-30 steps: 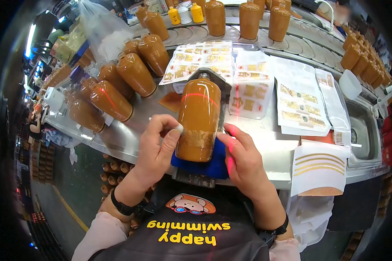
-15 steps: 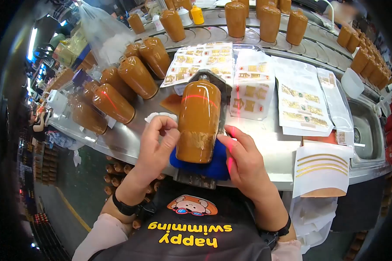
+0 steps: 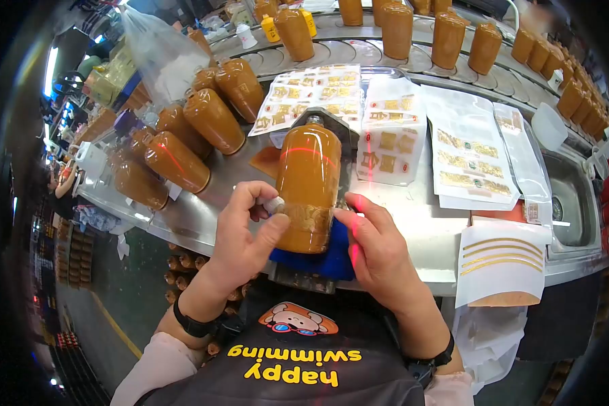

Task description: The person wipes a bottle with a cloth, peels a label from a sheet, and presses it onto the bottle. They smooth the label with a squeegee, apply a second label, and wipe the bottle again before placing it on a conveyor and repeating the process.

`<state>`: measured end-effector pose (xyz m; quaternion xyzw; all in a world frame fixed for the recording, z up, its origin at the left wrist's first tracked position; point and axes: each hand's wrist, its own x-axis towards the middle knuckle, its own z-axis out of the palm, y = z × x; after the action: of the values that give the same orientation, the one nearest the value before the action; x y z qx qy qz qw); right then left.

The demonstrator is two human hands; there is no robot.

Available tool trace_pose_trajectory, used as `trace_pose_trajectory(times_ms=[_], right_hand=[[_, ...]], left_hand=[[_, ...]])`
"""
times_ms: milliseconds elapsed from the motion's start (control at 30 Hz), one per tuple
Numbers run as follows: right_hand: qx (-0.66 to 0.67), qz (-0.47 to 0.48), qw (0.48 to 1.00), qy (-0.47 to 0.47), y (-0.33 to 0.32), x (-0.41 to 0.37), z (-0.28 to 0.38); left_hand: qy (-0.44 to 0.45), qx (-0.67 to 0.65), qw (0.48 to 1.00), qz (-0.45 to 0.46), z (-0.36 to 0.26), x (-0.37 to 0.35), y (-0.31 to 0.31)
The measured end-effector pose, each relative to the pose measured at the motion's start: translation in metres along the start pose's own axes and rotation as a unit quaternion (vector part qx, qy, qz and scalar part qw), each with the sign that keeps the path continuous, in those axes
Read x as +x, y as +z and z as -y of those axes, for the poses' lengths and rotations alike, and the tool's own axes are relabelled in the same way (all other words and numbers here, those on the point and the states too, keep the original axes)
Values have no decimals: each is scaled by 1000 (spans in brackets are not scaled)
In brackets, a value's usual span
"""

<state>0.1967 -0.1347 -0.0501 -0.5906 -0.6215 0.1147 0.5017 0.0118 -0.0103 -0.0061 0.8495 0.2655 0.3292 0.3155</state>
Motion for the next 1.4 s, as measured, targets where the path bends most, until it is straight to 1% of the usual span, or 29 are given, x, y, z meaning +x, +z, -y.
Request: trace_pose_trajectory(times_ms=[33, 100, 133, 233, 333, 433, 533, 733, 900, 1000, 1100, 1133, 1200, 1233, 1333, 1400], right_hand=[[-4, 1, 1000, 1, 0, 0, 0], [-11, 4, 1000, 1, 2, 0, 0], [-14, 1, 1000, -13, 2, 0, 0], [-25, 3, 999, -40, 5, 2, 3], [-41, 27, 998, -47, 6, 4, 8], [-63, 43, 995, -58, 8, 5, 12], [-84, 45, 992, -77, 10, 5, 12], [-109, 46, 988, -103, 12, 6, 7], [-105, 46, 987, -111, 11, 7, 6], [-99, 32, 990, -97, 15, 6, 8], [-110, 41, 987, -108, 12, 7, 7], [-99, 38, 990, -94, 13, 6, 7], [-77, 33, 994, -64, 13, 4, 8], [-78, 28, 994, -69, 14, 3, 6], [-80, 11, 994, -76, 15, 1, 3], [-80, 7, 994, -78, 16, 1, 6]], left_hand=[[28, 46, 999, -2, 0, 0, 1], [-14, 29, 999, 16, -4, 0, -1], [-34, 20, 999, 25, -5, 1, -1], [-100, -148, 984, 24, -1, 0, 1], [-95, -67, 993, 24, -1, 1, 0], [-85, -24, 996, 9, -2, -1, 1], [-30, 7, 999, -9, 4, -3, 3], [2, 20, 1000, -19, 6, -3, 3], [-1, 13, 1000, -22, 8, -5, 4], [5, 22, 1000, -19, 10, -5, 3], [10, 37, 999, -17, 11, -6, 3], [11, 42, 999, -16, 11, -6, 3], [39, 101, 993, -50, 10, -7, 2], [52, 130, 988, -67, 9, -9, 2], [201, 228, 951, -49, -11, -14, 2], [234, 284, 930, -16, -6, -19, 14]])
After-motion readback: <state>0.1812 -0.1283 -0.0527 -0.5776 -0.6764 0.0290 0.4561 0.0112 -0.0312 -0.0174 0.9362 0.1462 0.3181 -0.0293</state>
